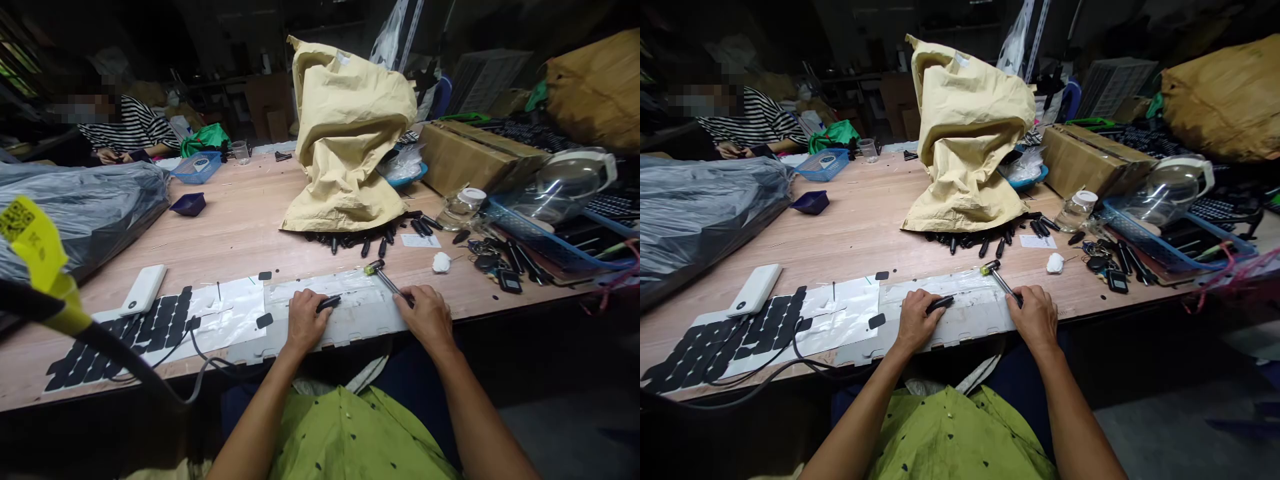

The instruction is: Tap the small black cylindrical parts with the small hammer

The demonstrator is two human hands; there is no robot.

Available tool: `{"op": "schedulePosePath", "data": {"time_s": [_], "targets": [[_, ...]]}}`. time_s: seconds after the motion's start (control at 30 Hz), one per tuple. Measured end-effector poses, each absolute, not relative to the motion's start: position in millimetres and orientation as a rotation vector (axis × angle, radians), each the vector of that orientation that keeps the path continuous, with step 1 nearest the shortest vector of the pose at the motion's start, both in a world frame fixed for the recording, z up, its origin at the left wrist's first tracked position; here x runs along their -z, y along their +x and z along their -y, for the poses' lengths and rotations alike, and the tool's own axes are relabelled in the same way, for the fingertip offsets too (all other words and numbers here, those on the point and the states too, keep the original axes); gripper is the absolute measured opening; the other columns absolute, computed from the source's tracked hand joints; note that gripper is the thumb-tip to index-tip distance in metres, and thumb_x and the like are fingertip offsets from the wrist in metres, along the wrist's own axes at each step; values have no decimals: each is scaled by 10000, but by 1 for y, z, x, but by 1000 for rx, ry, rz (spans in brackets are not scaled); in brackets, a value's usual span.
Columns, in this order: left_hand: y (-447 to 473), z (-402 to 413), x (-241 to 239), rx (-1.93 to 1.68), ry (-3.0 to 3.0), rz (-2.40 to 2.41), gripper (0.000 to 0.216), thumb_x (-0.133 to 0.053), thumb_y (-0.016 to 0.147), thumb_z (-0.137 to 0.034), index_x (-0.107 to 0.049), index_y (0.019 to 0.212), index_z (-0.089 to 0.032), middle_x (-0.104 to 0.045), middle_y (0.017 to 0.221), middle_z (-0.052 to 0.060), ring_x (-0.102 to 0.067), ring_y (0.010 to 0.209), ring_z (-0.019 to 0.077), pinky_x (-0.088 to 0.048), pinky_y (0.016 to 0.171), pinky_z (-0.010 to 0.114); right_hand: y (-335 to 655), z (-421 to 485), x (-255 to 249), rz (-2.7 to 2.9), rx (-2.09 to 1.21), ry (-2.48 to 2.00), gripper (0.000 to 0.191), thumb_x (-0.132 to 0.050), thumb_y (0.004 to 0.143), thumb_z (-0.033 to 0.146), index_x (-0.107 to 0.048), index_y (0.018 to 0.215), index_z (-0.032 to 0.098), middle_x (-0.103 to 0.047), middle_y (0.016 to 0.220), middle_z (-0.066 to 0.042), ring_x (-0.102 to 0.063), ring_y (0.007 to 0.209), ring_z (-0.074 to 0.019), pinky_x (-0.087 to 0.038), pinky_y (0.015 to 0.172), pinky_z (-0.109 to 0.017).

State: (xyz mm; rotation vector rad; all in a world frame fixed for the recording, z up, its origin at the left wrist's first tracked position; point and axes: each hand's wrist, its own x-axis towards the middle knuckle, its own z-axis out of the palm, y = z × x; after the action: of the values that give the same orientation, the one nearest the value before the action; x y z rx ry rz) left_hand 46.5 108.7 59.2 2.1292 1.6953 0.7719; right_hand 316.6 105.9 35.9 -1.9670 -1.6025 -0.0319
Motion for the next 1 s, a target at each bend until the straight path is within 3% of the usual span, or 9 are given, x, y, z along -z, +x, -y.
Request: {"op": "schedulePosePath", "data": {"time_s": [0.23, 0.47, 0.53, 0.63, 0.73, 0.87, 1.0], "targets": [[47, -111, -61, -765, 2086, -1700, 184, -718, 823, -216, -745, 998, -263, -629, 880, 32, -547, 903, 230, -438, 830, 373, 301, -93, -51, 1499, -10, -1781, 148, -571, 844, 380, -591, 791, 244, -635, 818, -90, -567, 782, -252, -472, 731, -401], [50, -119, -65, -708, 1937, -1762, 140, -747, 808, -266, -773, 939, -304, -660, 888, 36, -549, 937, 250, -429, 835, 392, 270, -56, -69, 1444, -670, -1641, 231, -567, 879, 461, -583, 970, 249, -649, 617, 31, -519, 456, -147, -433, 468, -265], [52, -121, -65, -719, 1919, -1745, 140, -750, 805, -289, -781, 938, -319, -667, 883, 36, -549, 939, 255, -427, 830, 397, 262, -50, -69, 1517, -609, -1602, 253, -560, 892, 426, -634, 1055, 247, -685, 670, 16, -587, 522, -159, -484, 516, -266], [54, -121, -67, -740, 1898, -1742, 149, -760, 792, -287, -791, 932, -327, -676, 881, 33, -555, 945, 255, -427, 837, 401, 251, -47, -68, 1595, -488, -1528, 324, -524, 915, 359, -679, 1176, 246, -767, 966, -53, -717, 804, -202, -585, 738, -307], [58, -122, -70, -731, 1840, -1788, 139, -783, 762, -251, -802, 878, -324, -684, 875, 30, -561, 950, 260, -429, 851, 413, 243, -48, -67, 1657, -448, -1463, 355, -490, 938, 307, -692, 1224, 246, -751, 1162, -73, -719, 1032, -221, -589, 904, -344], [64, -123, -72, -750, 1777, -1827, 123, -804, 729, -229, -805, 808, -323, -684, 858, 30, -560, 942, 267, -429, 847, 426, 237, -47, -66, 1706, -400, -1426, 390, -471, 955, 254, -679, 1285, 263, -743, 1191, -68, -705, 1099, -224, -594, 938, -355], [66, -124, -68, -813, 1771, -1822, 111, -811, 711, -230, -799, 773, -321, -681, 843, 27, -549, 925, 262, -431, 838, 427, 238, -45, -64, 1742, -342, -1472, 418, -474, 952, 225, -661, 1321, 286, -754, 1142, -63, -723, 1038, -224, -609, 892, -336]]}}
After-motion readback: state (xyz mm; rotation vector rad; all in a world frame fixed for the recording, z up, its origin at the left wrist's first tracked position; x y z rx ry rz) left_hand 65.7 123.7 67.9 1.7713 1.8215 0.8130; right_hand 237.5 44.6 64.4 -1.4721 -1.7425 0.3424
